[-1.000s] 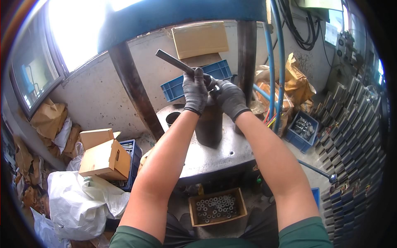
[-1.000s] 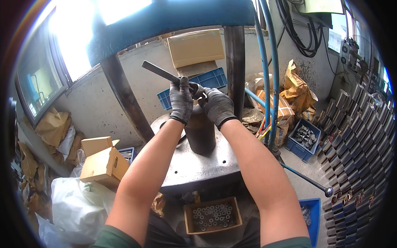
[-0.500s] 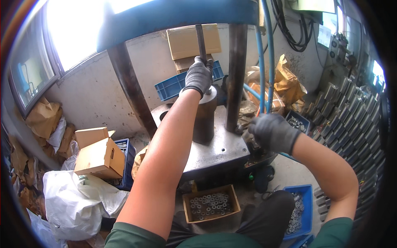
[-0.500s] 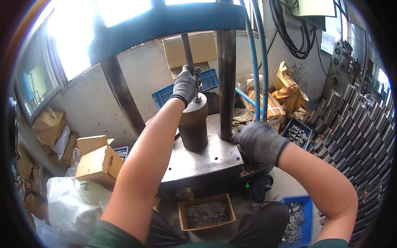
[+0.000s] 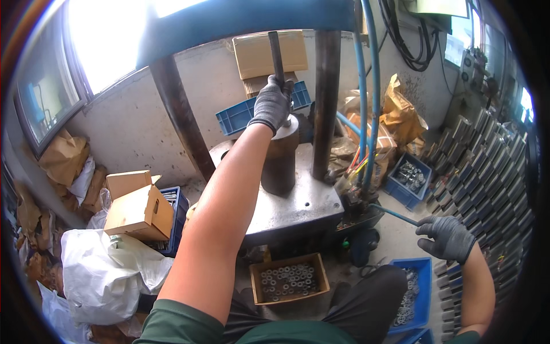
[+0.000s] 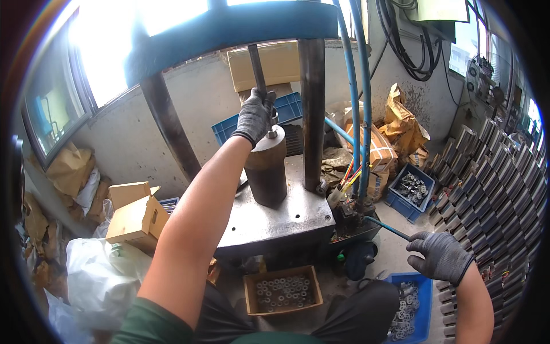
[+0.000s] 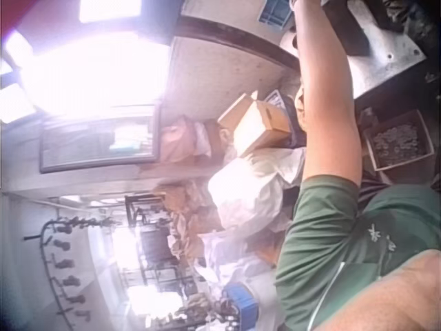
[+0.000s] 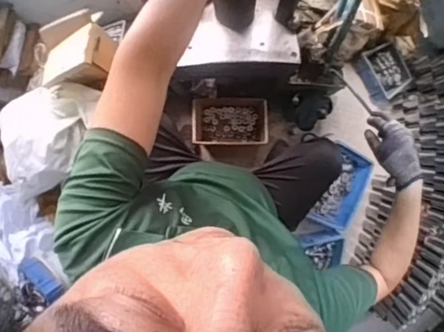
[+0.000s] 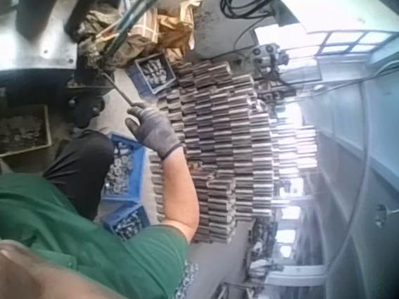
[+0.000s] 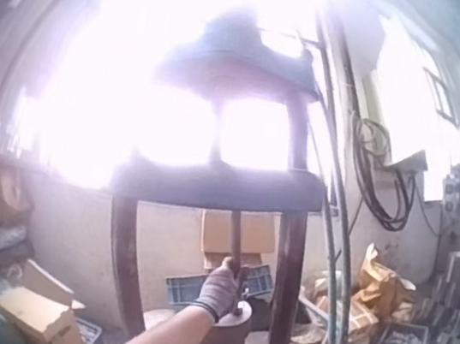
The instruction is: Manually inserting metal components into a press and operating the lever to process them.
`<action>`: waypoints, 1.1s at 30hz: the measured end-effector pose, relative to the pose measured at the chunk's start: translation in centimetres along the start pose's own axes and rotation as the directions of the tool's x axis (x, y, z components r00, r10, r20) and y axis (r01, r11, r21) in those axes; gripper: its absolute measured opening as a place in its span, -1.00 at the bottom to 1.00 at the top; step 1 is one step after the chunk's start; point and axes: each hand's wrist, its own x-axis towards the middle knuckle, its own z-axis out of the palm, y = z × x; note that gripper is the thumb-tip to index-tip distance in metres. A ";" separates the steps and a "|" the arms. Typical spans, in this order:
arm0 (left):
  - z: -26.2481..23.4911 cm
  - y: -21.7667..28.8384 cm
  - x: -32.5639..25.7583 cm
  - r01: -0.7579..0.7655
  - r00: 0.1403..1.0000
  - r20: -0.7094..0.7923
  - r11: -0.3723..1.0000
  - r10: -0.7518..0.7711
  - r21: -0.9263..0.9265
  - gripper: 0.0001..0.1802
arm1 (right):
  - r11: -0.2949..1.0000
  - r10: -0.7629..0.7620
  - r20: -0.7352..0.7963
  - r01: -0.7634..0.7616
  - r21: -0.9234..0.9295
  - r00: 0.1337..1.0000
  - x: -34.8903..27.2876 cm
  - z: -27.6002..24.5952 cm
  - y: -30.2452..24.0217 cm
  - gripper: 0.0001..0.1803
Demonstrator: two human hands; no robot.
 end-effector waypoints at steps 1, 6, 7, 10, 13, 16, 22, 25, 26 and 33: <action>0.1 0.0 -0.1 -0.013 1.000 -0.017 0.999 0.013 -0.031 -0.75 | 1.000 0.000 -0.003 0.000 0.007 1.000 0.2 0.0 -0.1 -0.63; 0.3 0.3 -0.1 -0.003 1.000 0.023 1.000 0.004 -0.028 -0.75 | 0.996 -0.023 0.225 0.041 -0.074 0.974 1.6 -0.5 -0.9 -0.60; 0.2 0.3 0.1 0.013 1.000 0.016 1.000 -0.013 0.013 -0.74 | 0.996 -0.053 0.202 0.065 -0.055 0.978 1.6 -0.7 -1.0 -0.60; -0.1 0.1 0.6 0.035 0.999 0.019 0.999 -0.036 0.020 -0.71 | 0.990 -0.005 0.246 0.039 -0.135 0.969 1.7 -0.8 -1.1 -0.54; -0.1 0.0 0.9 0.027 0.999 0.046 1.000 -0.027 -0.002 -0.69 | 0.995 -0.018 0.214 0.038 -0.089 0.977 1.6 -0.5 -0.9 -0.49; -0.2 0.2 0.6 0.021 0.998 0.063 1.000 -0.021 0.001 -0.69 | 0.998 -0.007 0.188 0.020 -0.067 0.982 1.5 -0.2 -0.6 -0.53; -0.3 1.4 -0.8 0.061 0.998 -0.001 0.998 -0.061 0.015 -0.67 | 0.997 0.000 0.207 0.016 -0.075 0.978 1.5 0.1 0.0 -0.66; -0.2 1.8 -0.9 0.051 0.997 -0.067 0.992 -0.044 0.114 -0.66 | 0.997 -0.032 0.182 0.045 -0.069 0.983 1.6 0.2 0.1 -0.74; -0.2 1.9 -0.8 0.067 0.996 -0.072 0.992 -0.059 0.103 -0.65 | 0.996 -0.034 0.186 0.049 -0.079 0.982 1.6 0.2 0.2 -0.75; -0.4 1.6 -0.5 0.096 0.995 -0.016 0.995 -0.096 -0.014 -0.66 | 0.989 -0.006 0.231 0.040 -0.143 0.973 1.7 0.0 -0.2 -0.77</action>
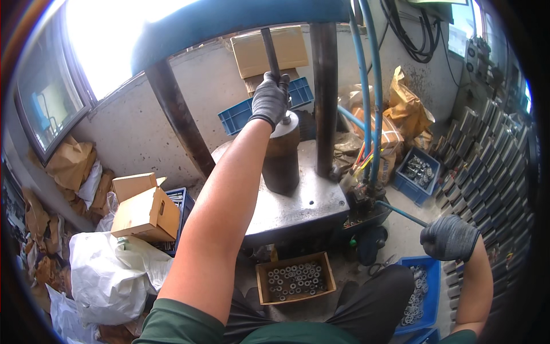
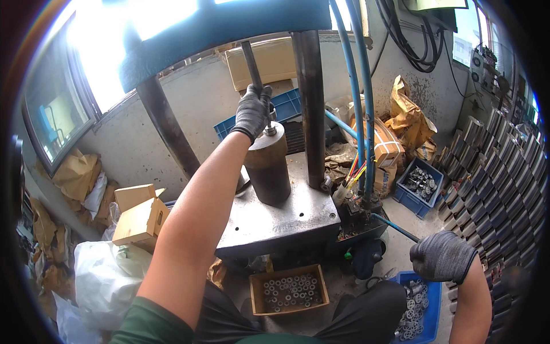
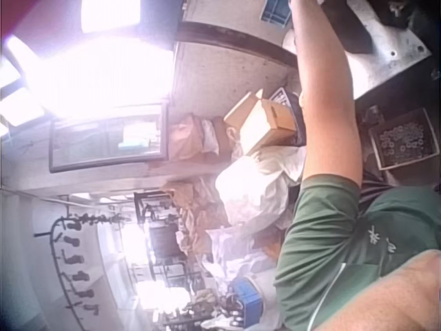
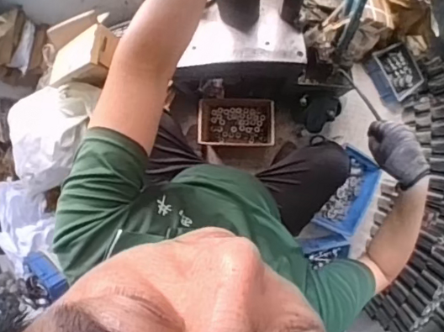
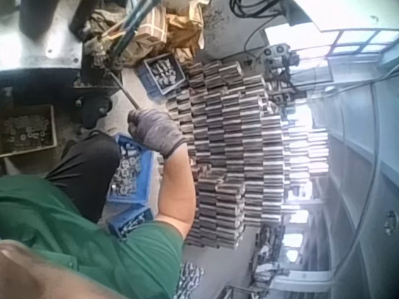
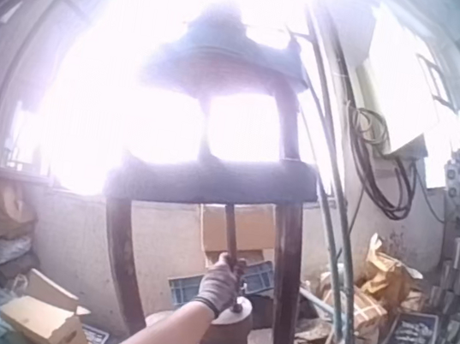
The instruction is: Manually inserting metal components into a press and operating the lever to process them.
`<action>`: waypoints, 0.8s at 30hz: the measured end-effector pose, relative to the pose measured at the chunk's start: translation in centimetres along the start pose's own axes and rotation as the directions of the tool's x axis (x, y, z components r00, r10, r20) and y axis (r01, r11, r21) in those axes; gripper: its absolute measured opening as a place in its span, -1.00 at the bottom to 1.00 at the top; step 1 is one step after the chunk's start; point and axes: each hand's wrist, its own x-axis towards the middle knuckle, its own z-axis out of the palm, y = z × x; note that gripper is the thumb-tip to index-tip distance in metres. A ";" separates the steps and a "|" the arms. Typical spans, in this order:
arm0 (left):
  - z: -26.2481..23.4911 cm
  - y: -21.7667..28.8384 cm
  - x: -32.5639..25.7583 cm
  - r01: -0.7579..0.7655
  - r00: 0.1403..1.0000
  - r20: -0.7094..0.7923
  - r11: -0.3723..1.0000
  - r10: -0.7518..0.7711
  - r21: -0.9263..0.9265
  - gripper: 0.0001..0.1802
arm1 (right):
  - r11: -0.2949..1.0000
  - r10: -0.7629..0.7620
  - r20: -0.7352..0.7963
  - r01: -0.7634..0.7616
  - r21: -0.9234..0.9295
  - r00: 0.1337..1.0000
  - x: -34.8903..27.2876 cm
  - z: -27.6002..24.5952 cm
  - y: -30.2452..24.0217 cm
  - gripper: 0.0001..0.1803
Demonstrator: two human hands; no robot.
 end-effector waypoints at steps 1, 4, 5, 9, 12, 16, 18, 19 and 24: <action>0.0 -0.1 0.1 0.000 1.000 0.000 1.000 0.000 0.001 -0.66 | 1.000 -0.008 -0.015 0.008 0.021 1.000 0.0 0.0 -0.1 -0.77; 0.0 -0.5 0.2 -0.026 1.000 -0.010 1.000 0.026 -0.012 -0.66 | 1.000 0.013 -0.037 -0.013 0.010 0.999 -0.1 0.0 -0.4 -0.76; 0.0 -0.6 0.3 -0.036 0.999 -0.005 0.999 0.036 -0.025 -0.66 | 0.999 -0.006 -0.098 0.009 0.038 0.995 -0.1 0.1 -0.5 -0.82; -0.1 -0.9 0.6 -0.036 0.999 0.031 0.994 0.040 -0.104 -0.65 | 0.998 -0.012 -0.139 0.020 0.055 0.990 -0.1 0.3 -0.3 -0.86; -0.1 -0.9 0.5 -0.017 1.000 0.018 0.994 0.019 -0.109 -0.65 | 0.996 -0.011 -0.139 0.024 0.091 0.990 -0.2 0.4 -0.1 -0.85; 0.0 -0.6 0.4 -0.022 0.999 0.024 0.999 0.023 -0.025 -0.62 | 0.993 -0.008 -0.167 0.028 0.119 0.986 -0.3 0.4 -0.5 -0.80; 0.0 -0.5 0.3 -0.033 0.999 0.013 0.999 0.033 0.019 -0.62 | 0.994 0.035 -0.156 -0.018 0.111 0.987 -0.4 0.3 -0.7 -0.75; 0.0 -0.4 0.3 -0.040 0.999 0.004 0.997 0.040 0.064 -0.62 | 0.992 0.004 -0.197 0.020 0.123 0.980 -0.4 0.3 -0.7 -0.75; -0.3 -0.1 0.1 -0.045 0.999 -0.003 0.996 0.045 0.074 -0.63 | 0.996 0.035 -0.152 -0.021 0.088 0.988 -0.5 0.7 -0.6 -0.67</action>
